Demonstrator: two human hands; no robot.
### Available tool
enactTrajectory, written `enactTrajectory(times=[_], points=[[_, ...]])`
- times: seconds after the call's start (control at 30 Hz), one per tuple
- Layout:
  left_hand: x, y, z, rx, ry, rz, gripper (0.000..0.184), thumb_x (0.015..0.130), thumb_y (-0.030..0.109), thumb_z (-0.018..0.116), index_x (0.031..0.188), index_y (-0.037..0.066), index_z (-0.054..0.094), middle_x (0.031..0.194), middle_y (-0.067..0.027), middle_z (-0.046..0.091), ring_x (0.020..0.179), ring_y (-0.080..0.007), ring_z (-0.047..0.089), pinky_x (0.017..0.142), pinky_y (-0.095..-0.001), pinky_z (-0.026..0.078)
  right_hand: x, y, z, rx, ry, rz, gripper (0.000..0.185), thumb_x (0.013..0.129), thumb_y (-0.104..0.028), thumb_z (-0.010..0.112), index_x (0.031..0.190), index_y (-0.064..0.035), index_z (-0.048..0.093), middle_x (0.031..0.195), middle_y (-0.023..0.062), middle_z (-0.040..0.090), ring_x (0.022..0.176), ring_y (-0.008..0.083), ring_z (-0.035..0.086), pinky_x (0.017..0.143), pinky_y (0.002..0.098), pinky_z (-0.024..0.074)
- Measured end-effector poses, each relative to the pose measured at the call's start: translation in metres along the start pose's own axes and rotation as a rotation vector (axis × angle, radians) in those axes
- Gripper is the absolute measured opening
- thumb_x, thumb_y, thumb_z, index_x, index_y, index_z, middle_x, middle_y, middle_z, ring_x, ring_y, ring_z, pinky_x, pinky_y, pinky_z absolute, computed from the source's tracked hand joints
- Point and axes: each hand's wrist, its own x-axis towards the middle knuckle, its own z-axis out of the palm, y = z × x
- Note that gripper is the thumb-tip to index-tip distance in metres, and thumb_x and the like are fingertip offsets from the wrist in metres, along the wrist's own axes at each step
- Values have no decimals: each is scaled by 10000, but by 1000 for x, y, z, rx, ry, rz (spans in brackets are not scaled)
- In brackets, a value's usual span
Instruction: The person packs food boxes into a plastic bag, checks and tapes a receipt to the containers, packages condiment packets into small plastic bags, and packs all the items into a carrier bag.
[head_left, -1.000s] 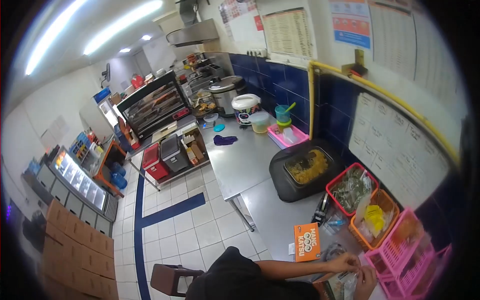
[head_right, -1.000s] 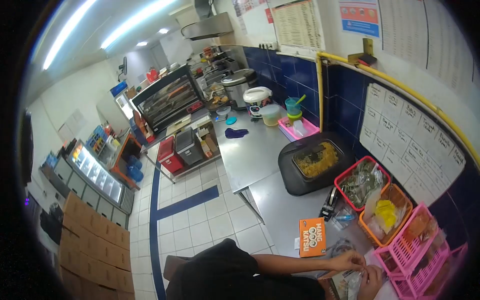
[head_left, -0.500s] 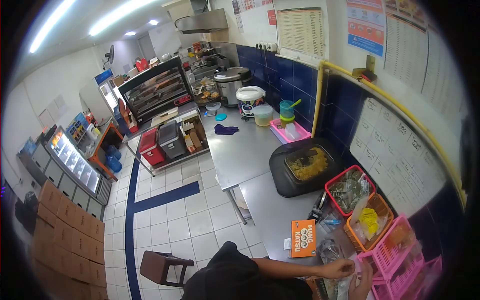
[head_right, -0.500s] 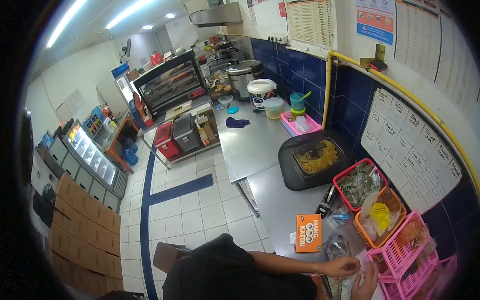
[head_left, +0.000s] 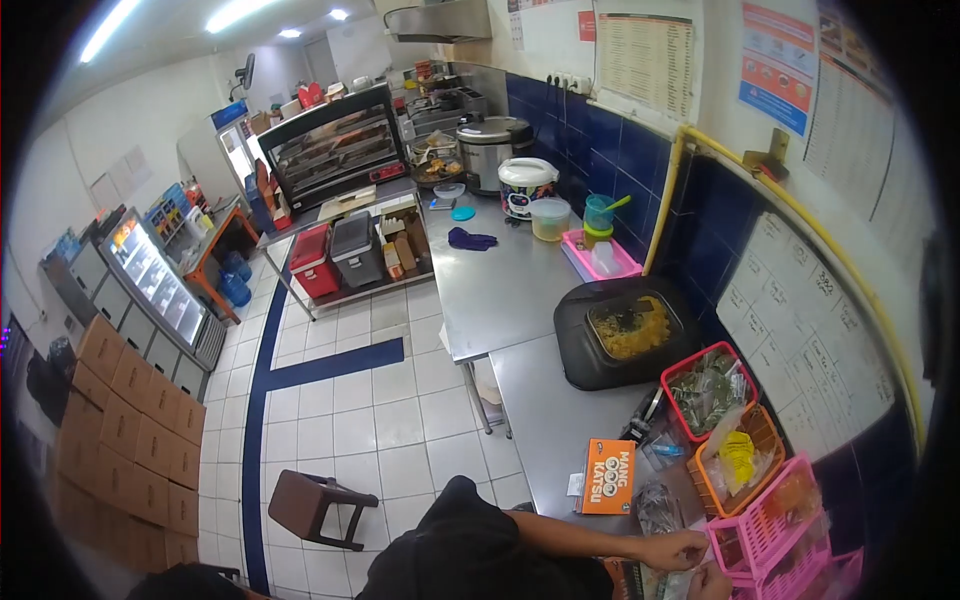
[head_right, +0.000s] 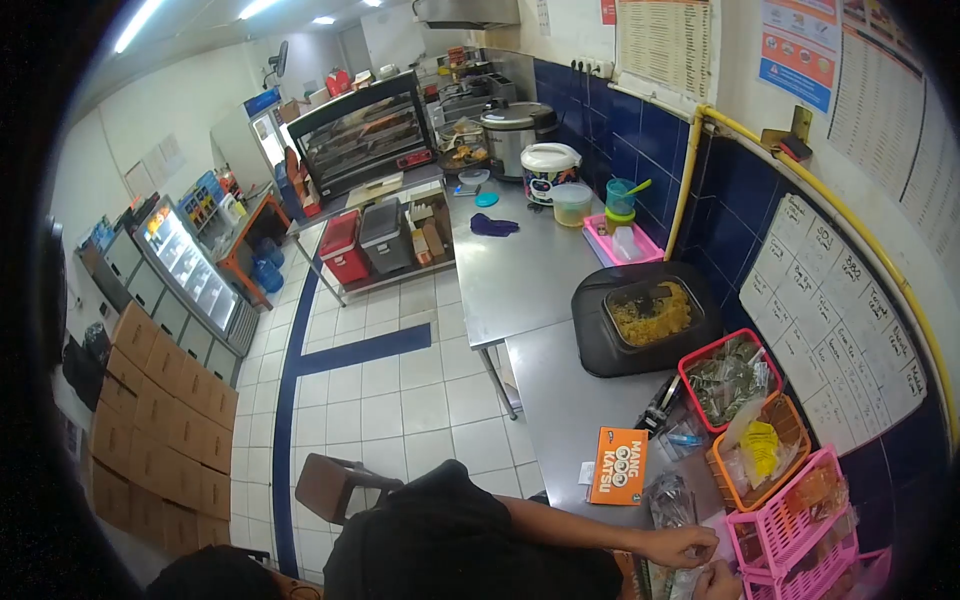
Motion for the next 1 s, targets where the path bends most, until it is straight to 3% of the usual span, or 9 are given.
enactTrajectory(times=[0.13,0.3,0.37,0.43,0.5,0.6,0.67,0.77,1.0], points=[[-7,-3,-4,115,33,51,111,822,62,664,900,58,586,976,-98,571,986,-275,565,895,-387,414,0,33,10,430,-4,-88,162,923,-93,629,1064,-19,662,790,77,585,688,154,542,617,326,436],[-10,-2,-2,104,89,170,123,834,76,650,915,98,559,996,-73,568,1046,-273,566,1054,-481,302,-17,22,33,876,53,169,102,954,-133,622,1013,-64,669,841,-16,565,667,74,447,606,238,367],[-11,-6,-1,51,-121,-63,121,871,94,624,958,111,542,992,-46,567,1066,-259,573,1089,-528,251,-24,6,37,992,143,201,93,960,-141,619,1002,-77,671,848,-40,563,659,54,426,590,223,348],[-12,-13,4,54,-136,-58,118,888,100,609,982,109,538,989,-36,568,1063,-240,574,1097,-544,227,-27,8,46,1071,169,334,100,964,-148,608,1000,-73,664,857,-44,555,670,52,438,573,226,341],[-11,-19,4,54,-153,-50,118,905,106,593,1007,107,534,986,-26,569,1060,-221,574,1105,-560,202,-30,22,55,1008,144,308,111,970,-153,603,1010,-70,664,864,-39,553,686,52,445,578,222,341],[-16,-30,8,28,-109,78,125,909,117,630,998,83,550,969,-43,565,1000,-208,564,1028,-470,343,-28,47,71,662,111,129,133,974,-156,587,1031,-71,671,866,-35,565,707,51,452,613,212,357],[-18,-32,6,-66,-81,135,164,880,91,675,1003,68,568,962,-71,567,954,-217,563,874,-372,458,-29,31,59,769,111,287,211,994,-142,553,790,-109,599,679,-68,485,583,27,416,499,231,291],[-12,-27,-1,26,-112,118,197,858,86,697,1008,62,572,990,-80,591,982,-256,590,921,-407,454,-25,-20,30,580,216,124,190,960,-73,585,792,11,557,641,35,445,633,112,432,578,321,366],[-22,31,-39,32,-49,42,504,816,51,714,1298,49,568,1323,-166,561,1297,-355,518,1134,-432,368,-46,-24,26,722,203,389,103,978,-47,553,930,-13,638,665,-14,461,626,57,413,568,264,331]])
